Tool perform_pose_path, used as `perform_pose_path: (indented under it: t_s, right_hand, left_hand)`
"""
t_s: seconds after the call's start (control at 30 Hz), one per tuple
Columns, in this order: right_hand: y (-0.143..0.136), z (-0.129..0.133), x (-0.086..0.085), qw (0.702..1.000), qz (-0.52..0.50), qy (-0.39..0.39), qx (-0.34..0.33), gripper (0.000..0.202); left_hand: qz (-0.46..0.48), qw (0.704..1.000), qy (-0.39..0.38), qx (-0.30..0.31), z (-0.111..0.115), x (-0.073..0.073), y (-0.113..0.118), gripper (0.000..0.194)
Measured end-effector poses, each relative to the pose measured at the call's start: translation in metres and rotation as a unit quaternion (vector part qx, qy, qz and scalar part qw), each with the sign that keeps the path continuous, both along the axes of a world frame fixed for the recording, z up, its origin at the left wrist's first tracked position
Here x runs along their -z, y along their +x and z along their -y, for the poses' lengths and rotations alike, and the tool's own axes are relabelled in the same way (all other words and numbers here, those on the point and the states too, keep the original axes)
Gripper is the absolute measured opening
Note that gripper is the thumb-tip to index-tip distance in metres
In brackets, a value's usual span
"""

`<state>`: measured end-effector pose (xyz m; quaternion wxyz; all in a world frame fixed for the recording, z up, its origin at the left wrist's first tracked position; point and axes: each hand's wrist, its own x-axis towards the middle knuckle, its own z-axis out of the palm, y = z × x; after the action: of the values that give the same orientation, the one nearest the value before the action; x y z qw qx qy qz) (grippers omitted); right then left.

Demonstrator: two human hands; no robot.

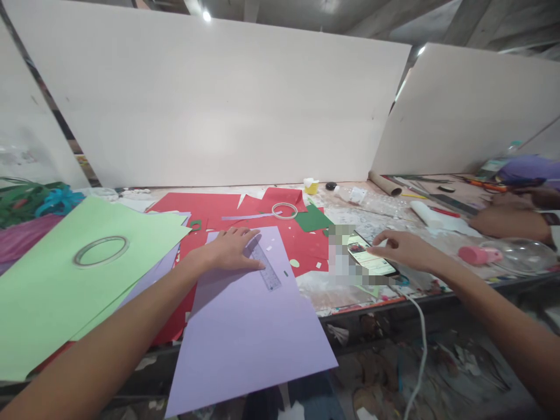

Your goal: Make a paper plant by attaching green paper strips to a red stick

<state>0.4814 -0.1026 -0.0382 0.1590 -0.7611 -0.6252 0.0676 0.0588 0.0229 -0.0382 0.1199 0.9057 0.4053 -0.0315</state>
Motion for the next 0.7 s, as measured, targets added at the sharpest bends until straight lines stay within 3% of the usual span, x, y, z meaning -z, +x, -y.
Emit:
perform_pose_path:
  t_s: [0.17, 0.23, 0.3, 0.4, 0.47, 0.6, 0.7]
  right_hand:
    - [-0.041, -0.029, -0.055, 0.985, 0.001, 0.169, 0.033, 0.042]
    - [-0.078, -0.050, -0.073, 0.980, -0.049, 0.191, -0.017, 0.038]
    - [-0.121, -0.073, -0.080, 0.983, -0.076, 0.131, -0.101, 0.033]
    - [-0.175, -0.104, -0.070, 0.970, -0.074, -0.018, -0.232, 0.029]
    - [-0.195, -0.120, -0.054, 0.957, -0.059, -0.098, -0.266, 0.027]
    - [-0.199, -0.131, -0.027, 0.950, -0.019, -0.168, -0.263, 0.039]
    - [-0.192, -0.125, -0.019, 0.944, -0.029, -0.175, -0.280, 0.045]
  left_hand:
    - [-0.011, 1.000, -0.020, -0.001, 0.007, -0.010, 0.004, 0.101]
    - [-0.020, 0.999, -0.025, 0.009, 0.007, -0.014, 0.006, 0.100]
    - [-0.030, 0.999, -0.030, 0.008, 0.006, -0.017, 0.007, 0.103]
    - [-0.034, 0.999, -0.024, -0.014, 0.000, -0.019, 0.009, 0.115]
    - [-0.033, 0.999, -0.020, -0.027, -0.004, -0.020, 0.010, 0.122]
    - [-0.033, 0.999, -0.015, -0.010, -0.005, -0.021, 0.008, 0.115]
    - [-0.029, 0.999, -0.013, -0.009, 0.000, -0.021, 0.006, 0.109]
